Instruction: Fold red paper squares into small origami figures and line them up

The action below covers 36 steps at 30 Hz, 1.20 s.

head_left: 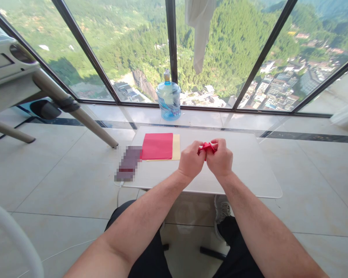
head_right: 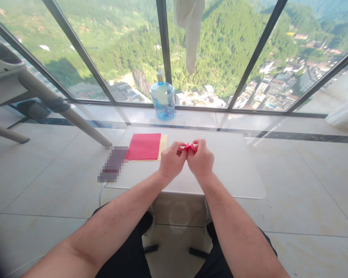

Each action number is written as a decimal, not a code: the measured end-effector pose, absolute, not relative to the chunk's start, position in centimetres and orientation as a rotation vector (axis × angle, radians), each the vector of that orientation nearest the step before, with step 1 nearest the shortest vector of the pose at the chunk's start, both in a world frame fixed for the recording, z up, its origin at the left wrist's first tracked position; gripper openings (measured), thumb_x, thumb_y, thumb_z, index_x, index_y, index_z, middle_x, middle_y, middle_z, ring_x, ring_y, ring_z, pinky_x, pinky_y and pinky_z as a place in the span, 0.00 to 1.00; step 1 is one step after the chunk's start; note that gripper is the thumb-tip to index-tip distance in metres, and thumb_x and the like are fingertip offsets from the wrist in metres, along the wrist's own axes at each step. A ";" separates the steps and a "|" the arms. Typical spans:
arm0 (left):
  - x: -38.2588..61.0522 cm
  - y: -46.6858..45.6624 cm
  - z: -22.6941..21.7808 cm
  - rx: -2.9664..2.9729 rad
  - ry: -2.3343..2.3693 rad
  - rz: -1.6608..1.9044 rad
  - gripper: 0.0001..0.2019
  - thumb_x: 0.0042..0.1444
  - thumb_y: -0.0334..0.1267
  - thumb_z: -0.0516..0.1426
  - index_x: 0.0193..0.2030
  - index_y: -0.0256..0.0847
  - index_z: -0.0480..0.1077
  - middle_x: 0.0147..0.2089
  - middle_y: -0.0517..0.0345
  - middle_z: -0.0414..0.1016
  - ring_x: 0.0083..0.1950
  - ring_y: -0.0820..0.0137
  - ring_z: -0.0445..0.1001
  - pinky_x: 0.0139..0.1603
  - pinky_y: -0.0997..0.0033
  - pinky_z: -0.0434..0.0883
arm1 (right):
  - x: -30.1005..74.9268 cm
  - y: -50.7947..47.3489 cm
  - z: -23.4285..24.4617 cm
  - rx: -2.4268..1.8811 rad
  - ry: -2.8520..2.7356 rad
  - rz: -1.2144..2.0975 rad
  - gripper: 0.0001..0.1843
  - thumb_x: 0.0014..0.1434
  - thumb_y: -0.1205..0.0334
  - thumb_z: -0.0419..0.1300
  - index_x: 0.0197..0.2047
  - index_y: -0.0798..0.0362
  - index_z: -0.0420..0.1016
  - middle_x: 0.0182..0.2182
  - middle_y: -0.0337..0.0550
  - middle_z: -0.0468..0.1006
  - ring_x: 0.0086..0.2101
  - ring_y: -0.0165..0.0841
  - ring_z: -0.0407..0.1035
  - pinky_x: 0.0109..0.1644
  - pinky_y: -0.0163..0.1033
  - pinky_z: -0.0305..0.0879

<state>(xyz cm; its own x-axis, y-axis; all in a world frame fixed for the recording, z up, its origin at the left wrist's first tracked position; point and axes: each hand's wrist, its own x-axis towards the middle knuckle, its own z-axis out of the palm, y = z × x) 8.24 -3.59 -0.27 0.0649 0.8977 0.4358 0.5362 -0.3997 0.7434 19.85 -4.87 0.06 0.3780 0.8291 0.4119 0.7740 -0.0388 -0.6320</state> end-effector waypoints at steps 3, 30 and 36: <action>8.2 -3.6 -0.2 1.950 1.415 1.273 0.07 0.59 0.32 0.56 0.42 0.44 0.74 0.33 0.61 0.80 0.34 0.72 0.78 0.38 0.74 0.72 | 19.9 -4.9 0.1 -1.787 -1.392 0.098 0.11 0.57 0.56 0.57 0.43 0.50 0.70 0.31 0.43 0.82 0.28 0.38 0.74 0.34 0.39 0.62; 7.9 -3.6 -0.2 1.941 1.266 1.375 0.07 0.61 0.31 0.55 0.41 0.43 0.74 0.37 0.60 0.80 0.37 0.73 0.78 0.42 0.75 0.74 | 19.8 -4.8 0.4 -1.619 -1.190 0.360 0.13 0.54 0.57 0.59 0.44 0.49 0.68 0.31 0.40 0.82 0.29 0.36 0.75 0.35 0.39 0.68; 7.9 -3.6 -0.4 1.983 1.262 1.354 0.07 0.61 0.32 0.54 0.42 0.43 0.74 0.38 0.58 0.80 0.38 0.72 0.78 0.44 0.73 0.74 | 19.7 -4.7 0.4 -1.620 -1.178 0.336 0.14 0.52 0.58 0.61 0.43 0.49 0.68 0.32 0.40 0.81 0.30 0.36 0.75 0.35 0.39 0.68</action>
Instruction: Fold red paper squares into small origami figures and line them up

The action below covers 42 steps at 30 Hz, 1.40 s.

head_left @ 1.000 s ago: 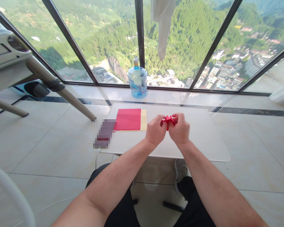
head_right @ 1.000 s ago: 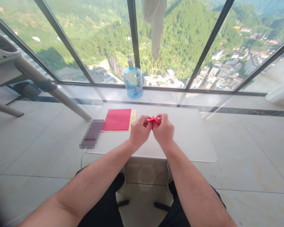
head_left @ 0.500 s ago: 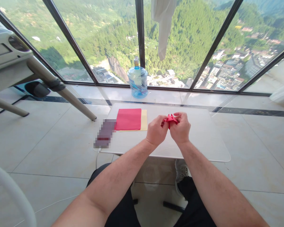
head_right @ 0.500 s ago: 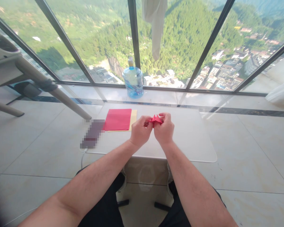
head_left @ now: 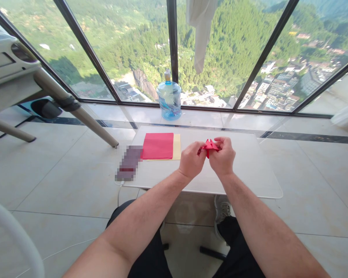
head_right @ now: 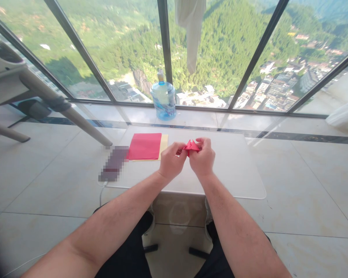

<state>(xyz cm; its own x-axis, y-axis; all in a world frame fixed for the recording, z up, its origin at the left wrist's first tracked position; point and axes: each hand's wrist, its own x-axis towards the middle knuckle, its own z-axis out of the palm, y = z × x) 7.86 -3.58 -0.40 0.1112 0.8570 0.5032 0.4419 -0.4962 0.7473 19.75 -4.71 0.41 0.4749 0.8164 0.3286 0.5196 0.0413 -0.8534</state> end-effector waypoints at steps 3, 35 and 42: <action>7.9 -3.5 -0.4 1.973 1.280 1.348 0.07 0.61 0.32 0.55 0.42 0.43 0.74 0.38 0.58 0.80 0.39 0.72 0.78 0.43 0.73 0.74 | 19.7 -4.6 0.4 -1.642 -1.162 0.342 0.14 0.53 0.57 0.61 0.43 0.49 0.69 0.32 0.40 0.81 0.29 0.36 0.74 0.34 0.40 0.68; 7.0 -2.6 -0.1 2.257 1.445 1.244 0.11 0.64 0.36 0.53 0.31 0.43 0.72 0.29 0.58 0.74 0.33 0.71 0.70 0.36 0.73 0.64 | 20.4 -5.1 0.0 -1.594 -1.601 -0.242 0.11 0.62 0.62 0.56 0.27 0.50 0.71 0.28 0.41 0.74 0.28 0.31 0.65 0.33 0.36 0.58; 7.0 -2.4 -0.1 2.122 1.371 1.294 0.12 0.64 0.35 0.54 0.29 0.42 0.74 0.28 0.58 0.76 0.31 0.72 0.70 0.36 0.74 0.65 | 20.6 -5.1 -0.2 -1.442 -1.664 -0.209 0.09 0.65 0.60 0.56 0.37 0.49 0.78 0.37 0.45 0.80 0.37 0.33 0.73 0.41 0.37 0.67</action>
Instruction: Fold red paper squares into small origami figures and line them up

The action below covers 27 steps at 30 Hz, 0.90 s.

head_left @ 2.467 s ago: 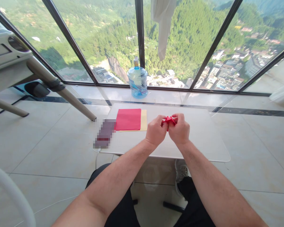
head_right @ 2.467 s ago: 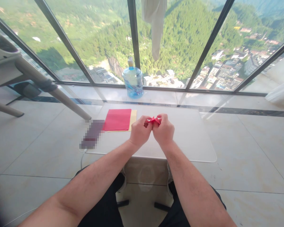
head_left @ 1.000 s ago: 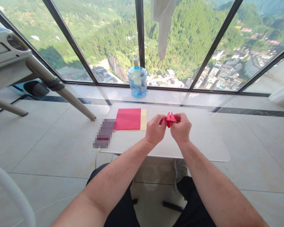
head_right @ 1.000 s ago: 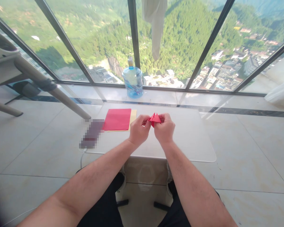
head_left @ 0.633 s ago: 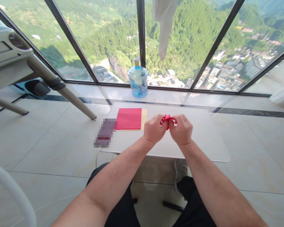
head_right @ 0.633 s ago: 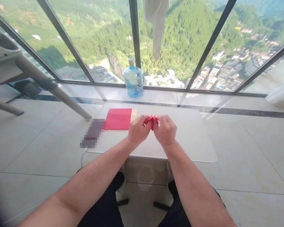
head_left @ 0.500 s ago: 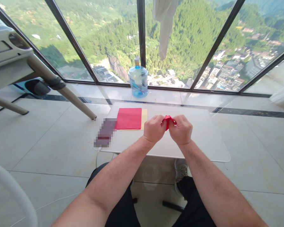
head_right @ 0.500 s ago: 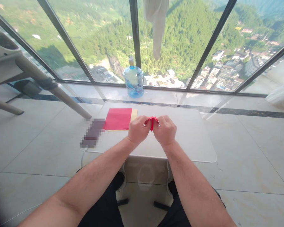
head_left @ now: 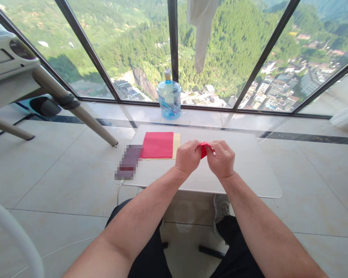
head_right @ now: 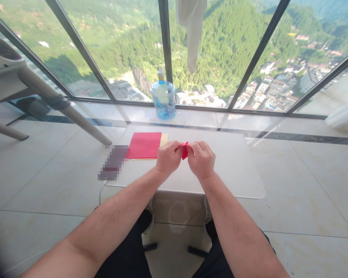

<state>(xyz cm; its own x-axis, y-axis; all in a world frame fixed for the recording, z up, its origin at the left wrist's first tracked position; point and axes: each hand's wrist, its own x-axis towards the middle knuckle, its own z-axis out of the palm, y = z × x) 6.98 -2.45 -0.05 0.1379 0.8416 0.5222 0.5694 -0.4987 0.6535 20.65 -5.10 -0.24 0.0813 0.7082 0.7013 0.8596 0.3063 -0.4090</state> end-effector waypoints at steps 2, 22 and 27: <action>7.1 -2.5 0.2 2.020 1.373 1.299 0.12 0.62 0.34 0.55 0.28 0.42 0.74 0.26 0.60 0.76 0.29 0.74 0.70 0.34 0.74 0.65 | 20.7 -5.0 -0.3 -1.393 -1.656 -0.236 0.10 0.65 0.62 0.57 0.34 0.49 0.77 0.35 0.44 0.80 0.36 0.33 0.73 0.40 0.36 0.67; 6.9 -2.7 0.8 1.720 1.343 1.317 0.07 0.57 0.33 0.58 0.32 0.43 0.79 0.29 0.61 0.79 0.31 0.73 0.74 0.36 0.74 0.69 | 21.1 -4.8 -0.1 -1.093 -1.736 -0.305 0.06 0.62 0.68 0.62 0.39 0.48 0.79 0.36 0.44 0.82 0.35 0.34 0.73 0.41 0.39 0.71; 7.2 -2.4 0.9 1.330 1.206 1.171 0.12 0.52 0.32 0.59 0.43 0.40 0.79 0.35 0.56 0.81 0.33 0.69 0.77 0.36 0.69 0.75 | 21.2 -4.8 -0.1 -1.078 -1.734 -0.324 0.10 0.62 0.70 0.61 0.42 0.47 0.80 0.37 0.44 0.82 0.37 0.35 0.74 0.41 0.39 0.73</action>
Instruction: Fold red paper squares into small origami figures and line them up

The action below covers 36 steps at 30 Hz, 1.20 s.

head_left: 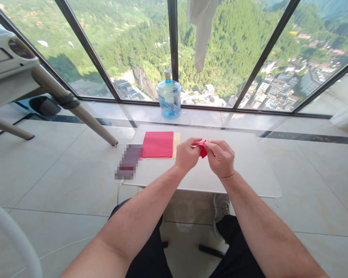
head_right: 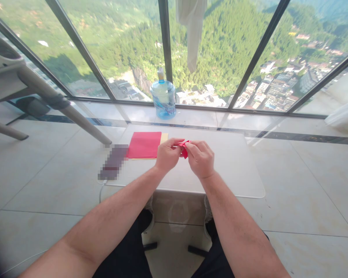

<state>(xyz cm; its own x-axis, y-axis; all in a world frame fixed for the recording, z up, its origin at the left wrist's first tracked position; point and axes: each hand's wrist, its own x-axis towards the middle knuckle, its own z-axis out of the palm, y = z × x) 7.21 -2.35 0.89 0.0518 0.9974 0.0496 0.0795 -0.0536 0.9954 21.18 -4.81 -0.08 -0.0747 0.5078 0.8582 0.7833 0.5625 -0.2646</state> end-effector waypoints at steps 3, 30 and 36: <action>7.1 -2.0 1.3 1.020 0.997 1.057 0.23 0.49 0.30 0.60 0.54 0.37 0.73 0.38 0.53 0.81 0.33 0.67 0.79 0.38 0.61 0.78 | 21.4 -4.6 -0.2 -1.080 -1.711 -0.277 0.11 0.62 0.71 0.60 0.42 0.46 0.80 0.38 0.45 0.82 0.38 0.35 0.75 0.42 0.41 0.74; 6.5 -1.2 1.5 0.836 0.861 1.088 0.16 0.40 0.36 0.70 0.38 0.34 0.81 0.36 0.51 0.81 0.38 0.67 0.78 0.45 0.61 0.75 | 21.0 -4.3 -0.2 -1.295 -1.310 0.589 0.12 0.54 0.63 0.62 0.40 0.51 0.83 0.36 0.43 0.85 0.35 0.36 0.78 0.39 0.41 0.75; 6.3 -0.9 1.3 0.990 0.877 1.118 0.18 0.42 0.38 0.69 0.42 0.35 0.81 0.36 0.52 0.82 0.37 0.68 0.77 0.45 0.63 0.73 | 21.4 -4.2 0.2 -1.172 -1.201 0.948 0.14 0.52 0.61 0.62 0.41 0.52 0.83 0.33 0.42 0.84 0.34 0.35 0.76 0.41 0.44 0.74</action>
